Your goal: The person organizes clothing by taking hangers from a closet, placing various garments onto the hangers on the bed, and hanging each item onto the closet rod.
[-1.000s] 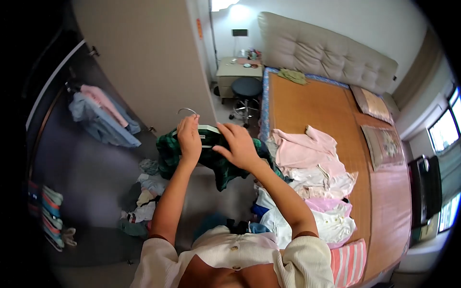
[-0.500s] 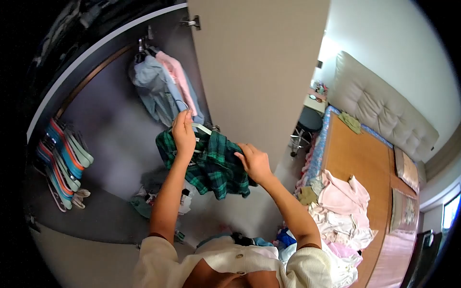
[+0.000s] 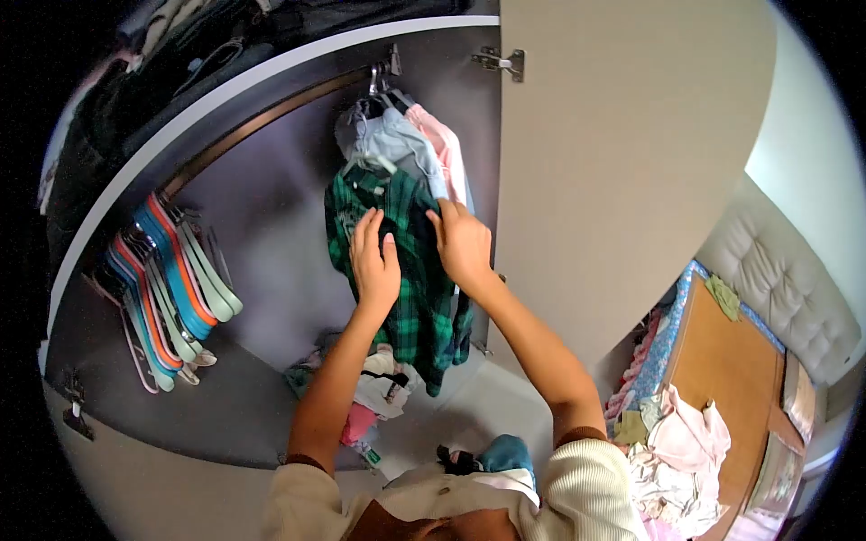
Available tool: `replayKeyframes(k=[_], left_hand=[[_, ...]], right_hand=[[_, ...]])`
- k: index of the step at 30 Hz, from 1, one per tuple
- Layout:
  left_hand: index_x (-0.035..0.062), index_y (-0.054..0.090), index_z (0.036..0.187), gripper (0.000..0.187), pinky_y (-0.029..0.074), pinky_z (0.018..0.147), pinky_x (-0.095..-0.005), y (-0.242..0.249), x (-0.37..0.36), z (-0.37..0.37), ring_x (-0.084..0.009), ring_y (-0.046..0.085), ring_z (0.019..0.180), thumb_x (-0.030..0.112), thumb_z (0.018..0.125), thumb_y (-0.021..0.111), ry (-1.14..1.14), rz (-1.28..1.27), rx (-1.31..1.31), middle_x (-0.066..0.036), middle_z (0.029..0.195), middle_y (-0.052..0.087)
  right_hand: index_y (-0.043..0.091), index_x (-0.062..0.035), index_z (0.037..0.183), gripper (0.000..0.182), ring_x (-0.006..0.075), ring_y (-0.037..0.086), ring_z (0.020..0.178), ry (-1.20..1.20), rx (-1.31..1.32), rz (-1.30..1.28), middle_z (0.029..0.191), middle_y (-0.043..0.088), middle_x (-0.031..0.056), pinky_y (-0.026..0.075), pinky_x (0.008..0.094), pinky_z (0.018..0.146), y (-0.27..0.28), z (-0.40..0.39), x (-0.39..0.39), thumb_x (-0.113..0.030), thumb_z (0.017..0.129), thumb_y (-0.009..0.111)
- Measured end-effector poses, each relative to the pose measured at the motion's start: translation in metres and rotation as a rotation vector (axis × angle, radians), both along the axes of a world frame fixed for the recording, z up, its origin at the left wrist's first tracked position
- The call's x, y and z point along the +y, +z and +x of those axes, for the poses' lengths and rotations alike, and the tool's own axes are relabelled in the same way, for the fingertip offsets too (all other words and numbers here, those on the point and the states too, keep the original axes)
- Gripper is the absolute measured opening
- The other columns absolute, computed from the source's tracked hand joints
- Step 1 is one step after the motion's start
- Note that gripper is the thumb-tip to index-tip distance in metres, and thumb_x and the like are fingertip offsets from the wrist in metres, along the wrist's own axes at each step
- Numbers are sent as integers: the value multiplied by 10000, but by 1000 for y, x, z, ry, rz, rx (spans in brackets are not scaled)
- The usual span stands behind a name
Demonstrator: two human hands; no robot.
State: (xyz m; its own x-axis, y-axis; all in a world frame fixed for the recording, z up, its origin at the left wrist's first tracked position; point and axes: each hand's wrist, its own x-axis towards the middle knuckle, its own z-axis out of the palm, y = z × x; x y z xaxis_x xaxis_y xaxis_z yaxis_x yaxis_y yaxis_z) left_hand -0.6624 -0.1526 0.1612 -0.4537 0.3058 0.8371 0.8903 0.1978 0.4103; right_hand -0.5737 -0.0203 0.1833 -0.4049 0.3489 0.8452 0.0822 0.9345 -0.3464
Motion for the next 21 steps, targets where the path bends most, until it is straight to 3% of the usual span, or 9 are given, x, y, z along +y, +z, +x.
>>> replayKeyframes(k=[4,7,9,21], left_hand=[[10,522,1308,359,360,1055,-429,11,1,-15,-361,473,1235,141,978,470,-24,27,-33,-171,1357,496],[2,535,1286,340,367,1050,-421,25,3,-28,-362,477,1232,135,981,466,5,39,-8,-177,1342,508],[-4,550,1262,323,378,1041,-415,32,7,-37,-363,492,1219,129,979,469,22,62,-20,-180,1323,525],[-9,593,1145,240,417,1000,-395,21,30,-52,-355,543,1162,103,957,494,29,108,-63,-173,1268,566]], right_hand=[[603,-28,997,213,412,616,695,-20,92,-4,823,633,206,474,493,573,41,-58,11,-231,935,585],[621,-20,1022,240,419,623,805,-48,13,-101,903,657,192,488,491,683,70,-92,18,-242,941,577],[614,-13,1005,236,417,623,804,-64,9,-47,895,655,199,491,489,683,80,-115,28,-237,941,575],[582,5,958,236,419,630,788,-101,-44,-71,875,644,223,497,516,693,85,-173,52,-230,934,569]])
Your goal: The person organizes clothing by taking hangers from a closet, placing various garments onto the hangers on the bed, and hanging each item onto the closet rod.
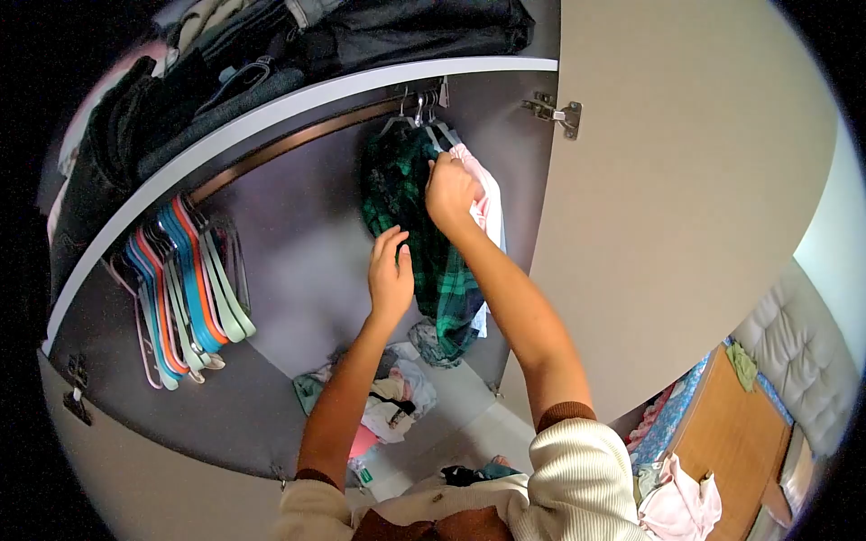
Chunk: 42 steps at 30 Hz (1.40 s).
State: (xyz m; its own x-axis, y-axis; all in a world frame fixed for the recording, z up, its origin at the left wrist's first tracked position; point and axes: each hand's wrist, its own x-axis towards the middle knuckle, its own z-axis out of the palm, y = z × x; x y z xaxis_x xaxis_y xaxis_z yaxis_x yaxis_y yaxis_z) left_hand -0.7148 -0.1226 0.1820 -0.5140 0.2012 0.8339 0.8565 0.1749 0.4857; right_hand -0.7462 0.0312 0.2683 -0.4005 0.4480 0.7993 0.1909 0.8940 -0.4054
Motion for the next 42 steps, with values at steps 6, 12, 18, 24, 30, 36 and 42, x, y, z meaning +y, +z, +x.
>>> replayKeyframes(k=[6,12,18,24,30,36,42], left_hand=[[-4,594,1133,226,426,986,-395,-9,2,1,-358,546,1150,93,955,494,3,-9,-4,-170,1262,566],[2,598,1116,222,439,955,-417,-19,-1,4,-369,547,1117,78,925,514,33,-7,-22,-156,1251,569],[7,604,1115,220,450,946,-414,-21,-16,13,-370,549,1124,87,931,514,47,-13,-54,-151,1266,565],[3,596,1130,231,447,950,-423,-14,-53,25,-370,545,1128,83,930,512,125,-28,2,-160,1267,564],[9,588,1145,261,415,976,-437,-12,-112,40,-364,526,1139,37,895,516,297,-9,93,-170,1259,559],[36,596,1174,333,328,1012,-456,-4,-187,61,-337,495,1173,38,847,537,572,-1,221,-134,1264,555],[17,591,1181,347,284,1031,-439,-1,-238,71,-332,463,1227,30,837,538,744,-46,290,-137,1302,536]], right_hand=[[571,2,955,220,423,640,767,-2,-88,21,934,636,231,503,516,668,-16,-5,2,-218,934,564],[555,4,1051,230,379,633,827,-10,-123,76,1026,602,205,518,478,685,-38,0,3,-192,931,560],[520,17,1254,393,362,562,1030,-34,-96,147,1093,578,181,469,466,860,-48,18,-3,-182,918,568],[496,29,1310,512,377,462,1175,-44,23,276,1301,496,215,359,500,1004,-53,47,-30,-176,859,623],[557,0,1185,425,339,475,1124,244,136,368,1217,517,169,339,464,989,-51,54,-112,-103,782,643],[638,-42,1097,322,334,550,1027,840,0,-58,1092,616,154,391,433,931,-60,27,-219,-175,807,681],[661,-25,1089,350,331,576,1043,1219,35,-409,1089,639,176,432,416,915,-75,-6,-300,-307,882,658]])
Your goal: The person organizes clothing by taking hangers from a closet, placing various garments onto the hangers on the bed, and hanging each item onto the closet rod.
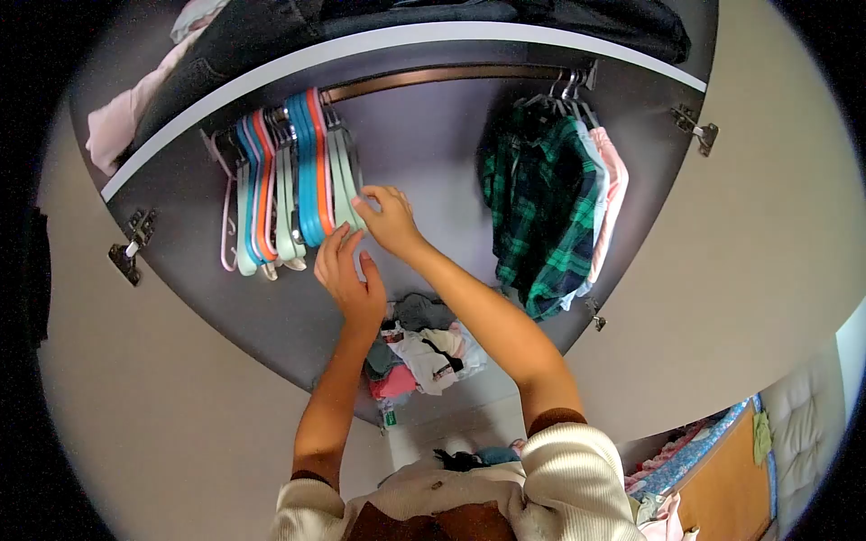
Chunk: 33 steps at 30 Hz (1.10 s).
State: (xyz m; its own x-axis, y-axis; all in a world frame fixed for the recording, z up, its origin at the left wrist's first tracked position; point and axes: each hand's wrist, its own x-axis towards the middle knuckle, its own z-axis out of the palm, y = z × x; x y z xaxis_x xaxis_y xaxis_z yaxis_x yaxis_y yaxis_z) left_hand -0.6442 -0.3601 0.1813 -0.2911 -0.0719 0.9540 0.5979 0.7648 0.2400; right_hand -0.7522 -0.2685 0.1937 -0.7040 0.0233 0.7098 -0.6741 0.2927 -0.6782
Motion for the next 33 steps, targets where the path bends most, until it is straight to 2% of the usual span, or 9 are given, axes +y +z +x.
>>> replayKeyframes(k=[2,5,8,14,24,29,33], left_hand=[[16,589,1184,349,280,1036,-443,-3,-9,0,-333,451,1243,29,839,540,1,-2,-16,-140,1312,530],[18,589,1180,342,280,1038,-450,-5,-17,1,-337,448,1245,26,841,540,3,-1,-38,-143,1312,525],[16,599,1151,334,288,1017,-477,-6,-19,-1,-348,470,1227,29,822,544,-10,16,-20,-137,1293,536],[14,602,1135,320,291,1019,-476,-3,-18,-2,-352,470,1224,21,819,553,-30,15,-26,-139,1294,530],[18,594,1135,321,292,1022,-475,-7,-7,-3,-358,469,1224,13,816,555,-105,8,-31,-140,1303,530],[24,582,1155,328,290,1027,-479,-17,13,-4,-352,468,1230,21,829,547,-188,2,-51,-139,1310,528],[20,572,1185,332,275,1055,-476,-24,43,-1,-345,445,1253,37,857,522,-295,14,-100,-140,1316,522]], right_hand=[[658,-17,1098,380,327,594,1012,54,-47,-52,1074,643,182,446,406,900,-5,-12,-10,-340,898,642],[652,8,1067,356,268,616,946,134,-102,-99,1019,657,152,468,369,854,-5,-19,-18,-310,907,649],[642,23,1046,318,189,610,904,317,-277,-237,968,654,102,478,315,805,10,-3,-17,-266,914,657],[632,-1,1063,236,96,518,868,408,-450,-421,922,588,14,422,245,776,36,20,-16,-205,945,625],[626,-2,1116,229,113,553,854,322,-356,-343,938,614,38,458,258,744,23,28,18,-149,941,612],[619,-17,1093,187,103,534,795,219,-377,-257,913,590,20,458,251,717,2,65,51,-110,931,612],[626,-26,1094,185,83,500,797,196,-480,-274,903,571,-7,426,239,700,-24,113,84,-134,948,590]])
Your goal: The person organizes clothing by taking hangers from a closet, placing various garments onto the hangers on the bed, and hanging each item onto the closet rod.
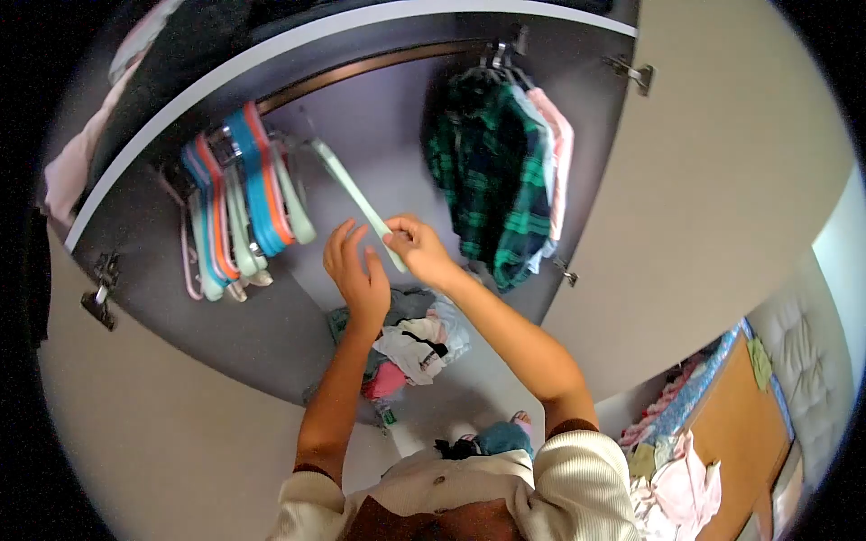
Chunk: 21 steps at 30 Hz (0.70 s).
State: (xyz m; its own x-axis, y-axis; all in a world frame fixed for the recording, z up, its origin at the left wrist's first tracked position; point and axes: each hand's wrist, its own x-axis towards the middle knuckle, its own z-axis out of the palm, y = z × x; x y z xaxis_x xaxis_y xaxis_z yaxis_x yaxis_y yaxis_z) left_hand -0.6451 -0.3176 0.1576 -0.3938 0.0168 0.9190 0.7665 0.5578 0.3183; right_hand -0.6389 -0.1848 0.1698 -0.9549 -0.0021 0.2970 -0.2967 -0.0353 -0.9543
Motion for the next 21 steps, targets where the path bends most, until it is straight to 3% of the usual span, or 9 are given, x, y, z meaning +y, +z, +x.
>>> replayKeyframes(k=[2,5,7,11,14,15,18,20,21], left_hand=[[26,555,1210,360,283,1038,-485,-6,17,-1,-347,459,1247,51,852,522,-37,8,-10,-139,1320,524],[19,467,1330,476,231,1082,-514,-9,48,3,-386,360,1320,101,865,528,-97,106,-83,-198,1424,410],[8,356,1420,581,174,1118,-535,-11,68,6,-417,263,1376,143,883,531,-127,158,-128,-234,1507,279],[-10,241,1475,656,145,1138,-532,-11,116,22,-410,214,1414,201,928,534,-235,257,-169,-230,1557,187],[-21,211,1484,697,144,1147,-513,-25,155,44,-388,204,1428,237,939,560,-423,290,-210,-234,1554,188],[-16,272,1461,652,178,1134,-499,-29,166,57,-380,273,1388,229,937,572,-421,267,-200,-219,1510,285],[-14,351,1415,578,220,1108,-482,-48,200,99,-369,353,1318,215,936,579,-643,183,-277,-196,1435,396],[-10,439,1325,459,300,1053,-458,-61,228,136,-339,424,1219,154,926,598,-760,180,-269,-167,1315,486],[-8,458,1298,429,323,1039,-445,-67,240,157,-329,440,1199,130,921,608,-832,170,-318,-161,1279,501]], right_hand=[[625,-30,1104,192,67,474,787,-23,69,-18,894,559,-23,394,223,692,-27,19,20,-147,962,572],[615,-20,1108,176,56,490,870,-39,-124,-16,994,559,-28,392,206,752,-52,66,58,-108,968,556],[630,-24,1113,185,75,494,916,-71,-136,-5,1080,539,-15,398,224,763,-65,101,77,-129,978,559],[643,-15,1116,204,121,503,966,-147,-134,14,1093,535,8,406,257,807,-96,172,113,-145,982,561],[644,-6,1099,201,133,493,928,-222,-183,32,1076,535,11,402,263,792,-105,235,136,-146,983,558],[645,-7,1095,198,129,488,905,-262,-213,34,1069,534,10,401,263,777,-106,258,142,-145,983,556],[637,-15,1092,207,113,451,805,-354,-300,2,1037,527,3,385,260,704,-117,331,158,-170,986,550],[632,-21,1098,216,110,442,781,-410,-379,-5,1033,524,-4,375,255,680,-124,380,164,-187,987,549],[629,-23,1078,188,82,447,718,-488,-377,-17,914,531,-17,372,247,614,-122,402,162,-161,973,555]])
